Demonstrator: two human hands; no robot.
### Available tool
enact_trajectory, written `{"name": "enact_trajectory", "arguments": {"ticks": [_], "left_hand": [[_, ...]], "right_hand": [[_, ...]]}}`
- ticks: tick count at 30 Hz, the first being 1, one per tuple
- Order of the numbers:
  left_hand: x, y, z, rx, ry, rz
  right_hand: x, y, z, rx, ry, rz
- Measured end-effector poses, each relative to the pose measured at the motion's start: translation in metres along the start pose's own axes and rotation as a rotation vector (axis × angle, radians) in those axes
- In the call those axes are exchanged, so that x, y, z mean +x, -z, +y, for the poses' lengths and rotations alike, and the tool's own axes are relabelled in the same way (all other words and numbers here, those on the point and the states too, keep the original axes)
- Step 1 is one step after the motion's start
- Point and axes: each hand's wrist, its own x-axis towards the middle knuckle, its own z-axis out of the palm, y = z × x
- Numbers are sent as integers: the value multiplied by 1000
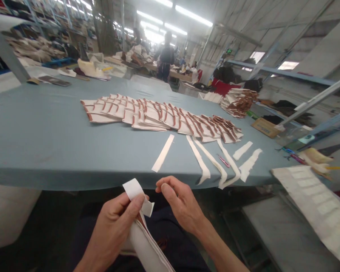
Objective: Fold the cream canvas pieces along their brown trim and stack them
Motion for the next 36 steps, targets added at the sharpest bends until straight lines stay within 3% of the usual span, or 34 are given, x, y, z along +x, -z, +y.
{"name": "enact_trajectory", "arguments": {"ticks": [3,5,9,11,13,16,19,24,30,34,36], "left_hand": [[-3,-8,5,67,-94,-81],[-4,-11,10,94,-134,-114],[-8,-8,8,102,-121,-43],[-10,-3,2,110,-88,50],[-11,2,-4,114,-63,128],[-11,5,-11,107,-21,144],[-12,6,-15,111,28,101],[-14,9,-24,115,61,5],[-22,23,-32,75,56,-165],[-29,34,-29,73,26,-351],[-29,37,-26,98,35,-386]], "right_hand": [[5,-8,-18,102,52,-142],[9,-24,-23,208,39,-145],[15,-52,-16,396,-6,-1],[17,-54,-9,498,-53,111],[15,-50,-3,537,-99,138],[0,-38,3,451,-144,-109],[-21,-31,7,329,-153,-312],[-35,-39,16,218,-180,-278],[-37,-48,12,280,-263,-275],[-38,-49,8,333,-285,-250],[-37,-49,10,369,-299,-245]]}}
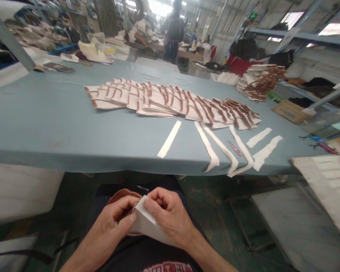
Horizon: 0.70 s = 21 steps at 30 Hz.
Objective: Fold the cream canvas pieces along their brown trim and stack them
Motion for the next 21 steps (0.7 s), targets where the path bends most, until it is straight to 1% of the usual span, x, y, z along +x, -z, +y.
{"name": "enact_trajectory", "arguments": {"ticks": [3,6,8,11,12,14,16,19,21], "left_hand": [[7,3,7,62,4,43],[18,8,16,72,-17,64],[25,11,20,45,-19,66],[32,16,28,-11,-17,8],[34,17,30,-32,-20,-16],[38,17,36,-72,-26,-43],[41,17,42,-100,-19,-27],[44,17,46,-141,7,5],[46,18,47,-178,28,8]], "right_hand": [[6,6,0,50,-7,-4],[7,14,-13,25,24,33],[-2,20,-31,-56,68,72],[-29,23,-65,-215,128,122],[-37,23,-76,-192,128,123],[-43,21,-90,-125,133,65],[-34,21,-92,-155,161,73],[-4,21,-81,-282,210,121],[13,22,-73,-349,225,130]]}}
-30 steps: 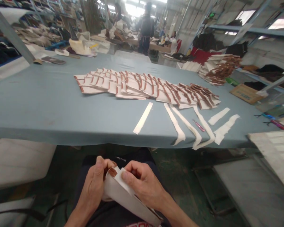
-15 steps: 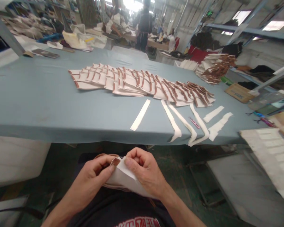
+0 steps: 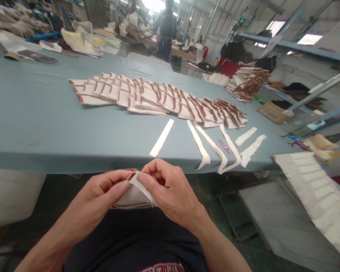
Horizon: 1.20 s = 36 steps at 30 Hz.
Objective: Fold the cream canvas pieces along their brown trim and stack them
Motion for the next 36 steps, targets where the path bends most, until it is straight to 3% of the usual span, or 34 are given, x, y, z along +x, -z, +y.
{"name": "enact_trajectory", "arguments": {"ticks": [9,16,28,36], "left_hand": [[10,7,6,-167,152,-98],[10,10,7,-190,221,-105],[9,11,6,-98,201,-52],[5,10,8,38,53,29]], "right_hand": [[14,-2,1,-188,-20,-3],[23,-1,11,8,-73,-94],[23,-2,12,23,-114,-127],[21,-7,5,-45,-121,-109]]}}
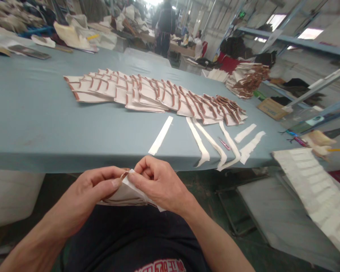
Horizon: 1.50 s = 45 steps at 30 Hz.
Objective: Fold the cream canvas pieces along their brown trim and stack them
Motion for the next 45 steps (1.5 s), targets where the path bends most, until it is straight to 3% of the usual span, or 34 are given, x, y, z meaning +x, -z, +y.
{"name": "enact_trajectory", "arguments": {"ticks": [6,10,17,24,31,38,42,45], "left_hand": [[-5,-1,0,109,-36,95],[-5,-3,1,107,-61,85],[0,-10,0,116,-17,162],[2,-16,2,139,7,171],[2,-18,7,104,61,224],[-4,-22,8,307,-41,267],[-8,-32,8,377,-57,293],[-12,-36,9,429,-107,310]], "right_hand": [[-2,-7,-5,-109,-7,47],[-2,-9,-6,-173,-8,69],[0,-12,-3,-238,-2,113],[6,-14,16,28,8,24],[8,-18,23,116,0,2],[11,-16,22,152,-56,-32],[19,-18,30,343,-93,-88],[25,-21,37,592,-217,-228]]}}
